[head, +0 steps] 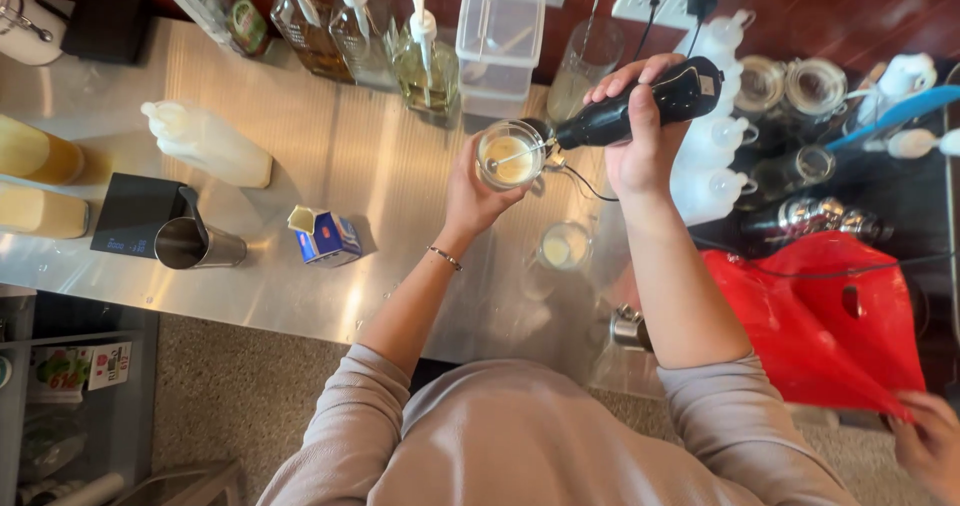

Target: The person places a glass on a digital scale, pours liquid from a squeeze bottle, then pours syrup from a swing-top bottle into the glass while watching the scale. They carry the glass to another counter, blend the mixture with a handheld frother, scoop ice into the glass, and hold up the finished drink.

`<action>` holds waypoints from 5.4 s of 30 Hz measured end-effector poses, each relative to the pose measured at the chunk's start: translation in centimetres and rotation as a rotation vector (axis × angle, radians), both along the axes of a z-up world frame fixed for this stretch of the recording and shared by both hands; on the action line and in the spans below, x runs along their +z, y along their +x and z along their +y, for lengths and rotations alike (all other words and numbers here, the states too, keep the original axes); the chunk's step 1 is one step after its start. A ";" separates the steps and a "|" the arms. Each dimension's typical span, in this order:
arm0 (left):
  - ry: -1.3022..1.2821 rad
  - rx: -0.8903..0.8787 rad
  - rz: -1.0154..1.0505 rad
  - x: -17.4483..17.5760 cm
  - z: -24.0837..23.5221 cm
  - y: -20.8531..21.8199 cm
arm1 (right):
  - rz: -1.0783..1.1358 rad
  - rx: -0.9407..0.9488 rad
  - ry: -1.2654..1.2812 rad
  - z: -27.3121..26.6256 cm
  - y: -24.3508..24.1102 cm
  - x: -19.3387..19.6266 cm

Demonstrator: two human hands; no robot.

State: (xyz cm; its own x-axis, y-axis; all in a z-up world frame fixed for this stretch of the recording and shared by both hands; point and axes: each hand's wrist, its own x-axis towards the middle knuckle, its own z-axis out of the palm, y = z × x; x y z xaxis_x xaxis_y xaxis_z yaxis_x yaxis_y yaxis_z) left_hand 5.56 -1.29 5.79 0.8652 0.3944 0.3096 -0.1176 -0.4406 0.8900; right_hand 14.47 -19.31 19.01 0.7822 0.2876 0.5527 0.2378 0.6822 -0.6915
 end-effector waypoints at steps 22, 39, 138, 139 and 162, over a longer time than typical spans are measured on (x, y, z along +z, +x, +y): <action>0.000 0.090 -0.086 5.0 -2.1 6.0 | -0.044 -0.094 0.074 -2.9 6.7 2.0; -0.011 0.109 -0.128 3.7 -1.9 10.3 | 0.078 -0.744 0.025 -3.8 16.2 -2.8; 0.333 -0.013 0.443 -10.3 52.2 -39.2 | -0.021 -0.263 -0.841 49.0 -28.9 -22.4; 0.333 -0.012 0.440 -10.2 52.0 -39.0 | -0.024 -0.263 -0.840 49.1 -28.9 -20.6; -0.164 0.050 0.166 -11.2 45.3 -27.9 | -0.928 -0.131 -1.064 46.9 -28.6 -14.0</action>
